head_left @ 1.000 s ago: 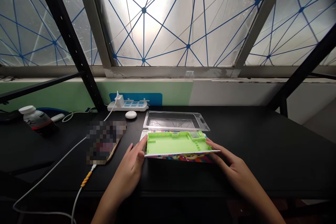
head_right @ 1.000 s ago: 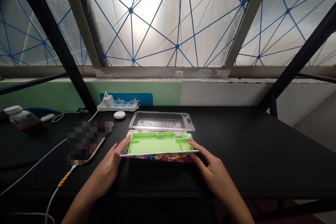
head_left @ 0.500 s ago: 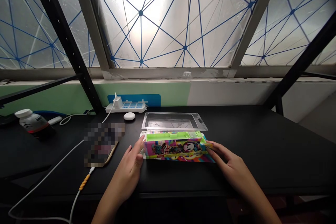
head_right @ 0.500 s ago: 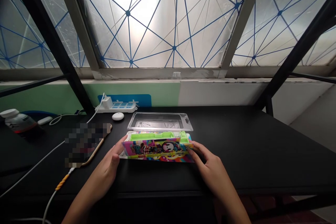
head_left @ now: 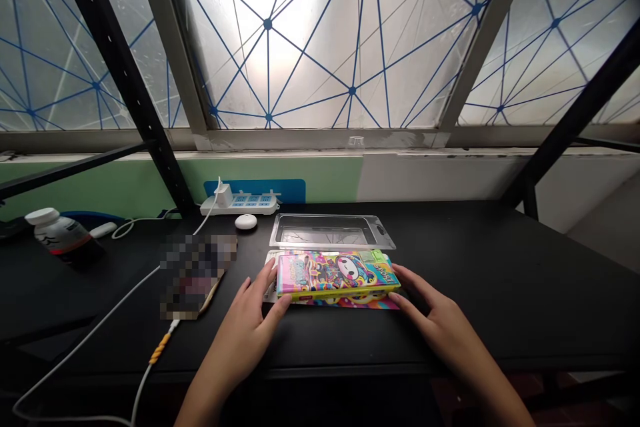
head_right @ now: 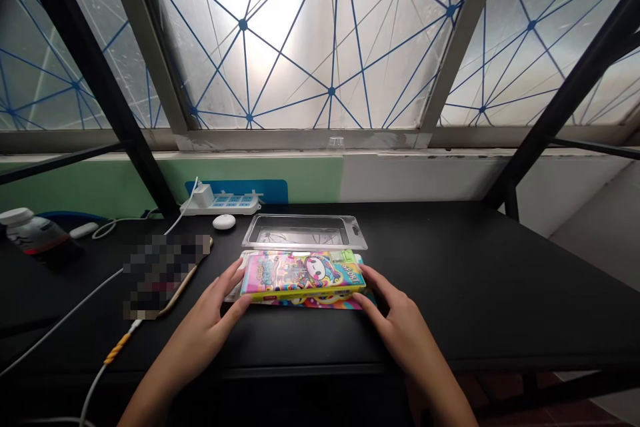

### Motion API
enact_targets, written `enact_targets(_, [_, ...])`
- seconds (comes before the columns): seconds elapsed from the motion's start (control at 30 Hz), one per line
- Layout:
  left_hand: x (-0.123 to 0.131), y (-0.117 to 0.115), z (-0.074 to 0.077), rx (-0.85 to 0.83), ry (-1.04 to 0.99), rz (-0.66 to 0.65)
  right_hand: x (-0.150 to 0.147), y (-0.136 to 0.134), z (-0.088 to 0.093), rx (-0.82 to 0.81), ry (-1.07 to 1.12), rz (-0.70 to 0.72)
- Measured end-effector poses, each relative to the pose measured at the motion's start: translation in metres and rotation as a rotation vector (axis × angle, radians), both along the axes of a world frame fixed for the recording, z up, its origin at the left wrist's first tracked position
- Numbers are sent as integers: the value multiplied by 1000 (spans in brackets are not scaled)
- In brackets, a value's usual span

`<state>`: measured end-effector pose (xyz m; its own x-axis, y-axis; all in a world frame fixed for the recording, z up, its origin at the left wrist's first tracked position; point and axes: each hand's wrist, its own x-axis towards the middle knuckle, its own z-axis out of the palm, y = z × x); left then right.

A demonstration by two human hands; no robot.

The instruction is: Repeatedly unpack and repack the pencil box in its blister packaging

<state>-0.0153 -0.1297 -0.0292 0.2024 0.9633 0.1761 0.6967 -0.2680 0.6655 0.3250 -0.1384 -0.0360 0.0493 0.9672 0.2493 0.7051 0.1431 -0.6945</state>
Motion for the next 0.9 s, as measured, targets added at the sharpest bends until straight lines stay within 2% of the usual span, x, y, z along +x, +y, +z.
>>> enact_targets(0.2, [5, 4, -3, 109, 48, 17, -3, 12, -8, 95, -208, -12])
enact_targets(0.33, [8, 9, 0, 413, 127, 10, -6, 12, -9, 143, -189, 1])
enact_targets(0.43, [9, 20, 19, 645, 209, -16, -2, 13, 4, 214, -147, -14])
enact_targets(0.5, [12, 34, 38, 718, 248, -9, 5, 22, 19, 245, -140, -47])
enact_targets(0.6, [21, 65, 64, 706, 320, -40, 17, 49, 40, 258, -177, -35])
enact_targets(0.67, [28, 85, 73, 642, 369, -35, 22, 73, 47, 250, -208, 16])
enact_targets(0.77, [33, 104, 68, 554, 454, 16, 23, 102, 43, 236, -243, 93])
enact_targets(0.9, [30, 111, 43, 488, 515, 56, 17, 119, 21, 172, -267, 199])
